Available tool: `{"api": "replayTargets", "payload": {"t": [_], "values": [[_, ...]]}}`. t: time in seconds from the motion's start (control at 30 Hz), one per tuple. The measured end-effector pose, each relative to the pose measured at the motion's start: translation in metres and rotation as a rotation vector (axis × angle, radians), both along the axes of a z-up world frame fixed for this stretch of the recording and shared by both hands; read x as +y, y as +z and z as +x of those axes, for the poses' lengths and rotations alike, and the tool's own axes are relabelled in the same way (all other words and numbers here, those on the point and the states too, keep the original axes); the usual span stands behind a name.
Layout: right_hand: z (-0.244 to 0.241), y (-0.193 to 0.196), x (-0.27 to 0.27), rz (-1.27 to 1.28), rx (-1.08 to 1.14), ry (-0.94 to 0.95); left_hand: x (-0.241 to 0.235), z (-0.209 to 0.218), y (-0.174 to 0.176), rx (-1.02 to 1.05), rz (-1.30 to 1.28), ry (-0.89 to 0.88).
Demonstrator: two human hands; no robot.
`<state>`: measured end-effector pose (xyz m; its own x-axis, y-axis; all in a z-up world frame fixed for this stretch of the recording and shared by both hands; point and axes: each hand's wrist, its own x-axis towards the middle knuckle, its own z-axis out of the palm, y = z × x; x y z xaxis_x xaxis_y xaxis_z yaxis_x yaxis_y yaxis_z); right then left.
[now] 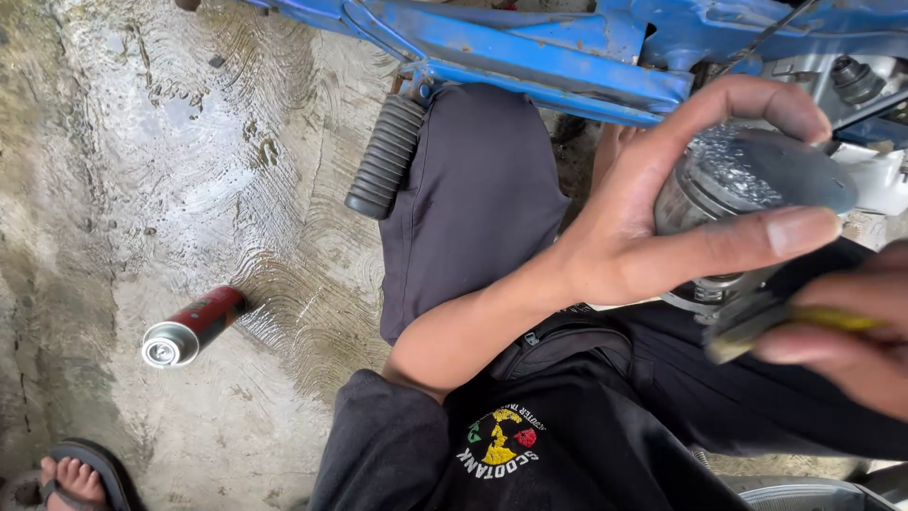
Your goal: Cleaning carbon deposits from a motorcycle piston using a small brush
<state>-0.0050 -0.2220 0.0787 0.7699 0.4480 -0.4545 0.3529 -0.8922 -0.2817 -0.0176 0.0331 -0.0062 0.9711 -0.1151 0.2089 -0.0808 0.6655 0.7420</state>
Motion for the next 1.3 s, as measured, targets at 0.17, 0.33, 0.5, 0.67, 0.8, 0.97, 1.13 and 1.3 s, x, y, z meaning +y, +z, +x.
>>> {"api": "replayTargets", "payload": {"t": [0.17, 0.33, 0.5, 0.67, 0.8, 0.97, 1.13, 1.3], "values": [[0.0, -0.008, 0.003, 0.246, -0.111, 0.018, -0.012, 0.003, -0.005, -0.009, -0.005, -0.024], [0.009, -0.011, -0.01, 0.187, -0.043, -0.072, -0.016, 0.01, 0.003, 0.026, 0.073, -0.061], [0.025, -0.022, -0.009, 0.065, -0.041, 0.053, -0.024, 0.016, -0.001, 0.07, 0.096, -0.068], [0.038, -0.007, 0.002, 0.205, -0.073, 0.124, -0.026, 0.021, 0.004, 0.091, 0.143, -0.08], [0.039, -0.024, -0.036, 0.134, 0.035, -0.09, -0.031, 0.02, 0.001, 0.103, 0.11, -0.116], [0.038, 0.001, 0.006, 0.172, -0.072, 0.144, -0.031, 0.025, -0.001, 0.075, 0.096, -0.118], [0.029, 0.0, -0.011, 0.282, -0.146, 0.013, -0.029, 0.022, 0.002, 0.071, 0.053, -0.132], [0.039, -0.002, -0.018, 0.206, 0.043, -0.003, -0.027, 0.023, 0.017, -0.004, 0.093, -0.11]]}}
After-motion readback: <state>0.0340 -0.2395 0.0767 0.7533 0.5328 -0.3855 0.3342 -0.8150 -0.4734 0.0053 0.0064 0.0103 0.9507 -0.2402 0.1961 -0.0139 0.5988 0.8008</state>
